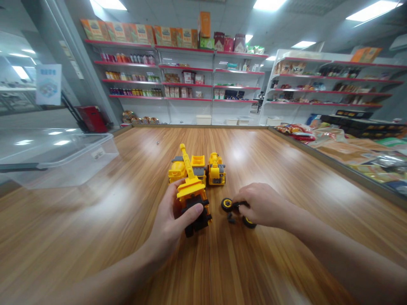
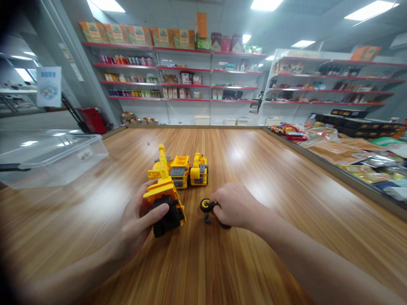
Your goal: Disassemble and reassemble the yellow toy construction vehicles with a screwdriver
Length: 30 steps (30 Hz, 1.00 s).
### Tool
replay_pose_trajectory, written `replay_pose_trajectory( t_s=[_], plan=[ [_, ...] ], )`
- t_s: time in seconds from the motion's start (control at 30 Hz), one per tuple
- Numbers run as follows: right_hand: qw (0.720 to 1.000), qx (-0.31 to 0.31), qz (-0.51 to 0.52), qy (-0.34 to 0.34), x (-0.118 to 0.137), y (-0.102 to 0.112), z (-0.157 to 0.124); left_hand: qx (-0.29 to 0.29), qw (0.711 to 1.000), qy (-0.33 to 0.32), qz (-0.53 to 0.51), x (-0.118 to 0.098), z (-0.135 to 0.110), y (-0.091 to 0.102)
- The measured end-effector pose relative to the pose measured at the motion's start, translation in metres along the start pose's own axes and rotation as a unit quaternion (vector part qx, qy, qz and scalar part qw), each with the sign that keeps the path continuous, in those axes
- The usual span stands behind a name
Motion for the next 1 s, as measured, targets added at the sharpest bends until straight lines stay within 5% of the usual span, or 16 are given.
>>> replay_pose_trajectory(
  t_s=[0.17, 0.4, 0.73, 0.87, 1.0],
  plan=[
    [0.986, -0.054, 0.155, 0.01, 0.023, 0.005, -0.003, -0.029, 1.0, -0.008, 0.0, -0.001, -0.001, 0.004],
    [0.953, -0.096, 0.286, -0.017, 0.046, -0.001, -0.011, 0.021, 0.999, -0.021, -0.02, -0.002, -0.004, 0.001],
    [0.938, -0.149, 0.311, -0.026, 0.047, 0.01, -0.015, 0.054, 0.995, -0.023, -0.08, -0.008, -0.002, -0.011],
    [0.913, -0.162, 0.369, -0.069, 0.036, 0.013, -0.015, 0.031, 0.98, 0.023, -0.197, -0.013, 0.004, -0.009],
    [0.88, -0.141, 0.439, -0.115, 0.025, 0.006, -0.014, 0.024, 0.978, 0.076, -0.192, -0.009, 0.009, -0.011]
  ],
)
Point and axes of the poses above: each hand's wrist, its own z-axis towards the middle knuckle, its own y-axis out of the back of the hand, x = y × z, the point moved 7 cm from there along z, towards the middle knuckle, and after that the axes turned 2 degrees about -y, right-handed, at the moved point
